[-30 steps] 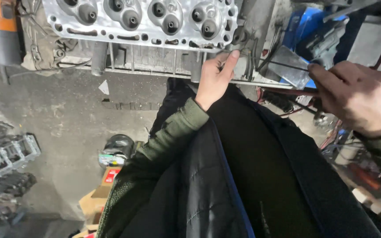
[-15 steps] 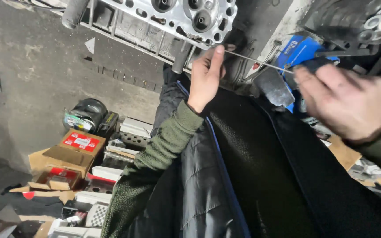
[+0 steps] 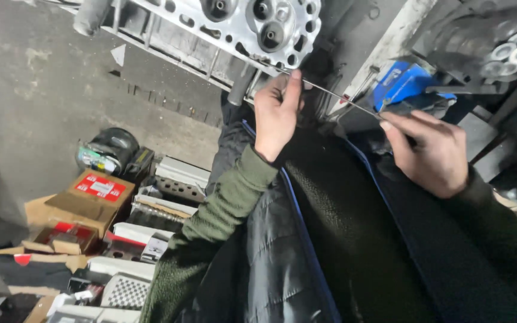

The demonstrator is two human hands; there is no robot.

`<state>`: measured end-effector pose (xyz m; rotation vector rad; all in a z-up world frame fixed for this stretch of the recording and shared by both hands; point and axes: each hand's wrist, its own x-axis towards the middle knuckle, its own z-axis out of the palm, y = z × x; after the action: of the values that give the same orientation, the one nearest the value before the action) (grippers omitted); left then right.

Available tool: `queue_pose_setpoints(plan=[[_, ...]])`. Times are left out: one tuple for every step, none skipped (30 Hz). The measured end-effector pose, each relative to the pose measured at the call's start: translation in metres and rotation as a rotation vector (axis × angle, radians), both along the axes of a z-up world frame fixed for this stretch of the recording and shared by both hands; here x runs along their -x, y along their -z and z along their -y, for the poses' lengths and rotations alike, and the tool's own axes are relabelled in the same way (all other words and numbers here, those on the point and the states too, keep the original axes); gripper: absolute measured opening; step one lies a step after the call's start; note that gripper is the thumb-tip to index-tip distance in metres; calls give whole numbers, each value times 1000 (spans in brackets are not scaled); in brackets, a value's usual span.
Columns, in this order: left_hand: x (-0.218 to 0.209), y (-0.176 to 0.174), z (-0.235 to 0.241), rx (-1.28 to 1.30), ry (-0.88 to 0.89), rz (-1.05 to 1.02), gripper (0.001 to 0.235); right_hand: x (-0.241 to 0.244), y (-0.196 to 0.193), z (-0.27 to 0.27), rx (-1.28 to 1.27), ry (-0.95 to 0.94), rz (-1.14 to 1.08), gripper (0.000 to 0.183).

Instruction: The person works on an aluminum engine cylinder head clamped in a bench vise, tapping around it with a mallet, picking at the valve seats and combustion chambers by hand, and running a long thin rod through the head's passages. They reposition the head and continue working around its surface.

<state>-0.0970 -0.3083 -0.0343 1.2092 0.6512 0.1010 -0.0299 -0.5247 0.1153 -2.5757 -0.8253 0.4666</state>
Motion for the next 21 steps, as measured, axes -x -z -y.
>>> queue_pose_setpoints(plan=[[13,-2,5,9,-14,-59,39,1,-5,-3,6,-1,-72,12],[19,-7,3,10,-23,-82,39,4,-7,-3,6,-9,-95,12],[15,-8,2,3,-22,-69,40,3,-9,-2,44,-5,-122,13],[10,-10,1,-3,-22,-56,41,1,-12,-1,82,-1,-149,14],[8,-10,1,-4,-31,-51,41,-1,-13,-1,82,-9,-143,14],[7,-10,1,54,-41,-34,40,-3,-13,-1,89,-20,-144,15],[9,-10,2,113,-52,-24,39,-2,-15,0,98,-32,-153,15],[10,-14,2,114,-61,-27,39,1,-23,-8,99,-40,-156,15],[9,-17,-1,143,-48,-43,38,3,-29,-17,111,-79,-98,16],[7,-20,-3,172,-34,-58,37,5,-36,-25,123,-118,-40,17],[9,-19,-2,173,-32,-57,37,4,-41,-26,125,-115,-39,17],[10,-16,1,156,-25,-49,39,3,-45,-27,130,-133,-1,18],[11,-13,4,142,-16,-41,42,3,-49,-26,136,-150,35,19],[9,-23,8,145,-13,-41,42,2,-52,-19,139,-147,35,19],[8,-33,9,90,3,5,39,1,-54,-13,129,-135,25,18],[8,-42,10,35,19,51,37,-1,-56,-7,119,-122,14,17],[12,-46,9,40,23,35,37,7,-53,-3,123,-119,-2,17],[15,-50,10,116,-17,-14,36,14,-52,2,158,-120,-12,18],[0,-48,6,183,-40,-14,34,14,-47,5,187,-104,28,19],[-1,-34,4,179,-21,19,34,7,-42,-4,185,-84,61,19],[6,-24,5,101,-36,14,42,5,-41,-11,189,-105,86,19]])
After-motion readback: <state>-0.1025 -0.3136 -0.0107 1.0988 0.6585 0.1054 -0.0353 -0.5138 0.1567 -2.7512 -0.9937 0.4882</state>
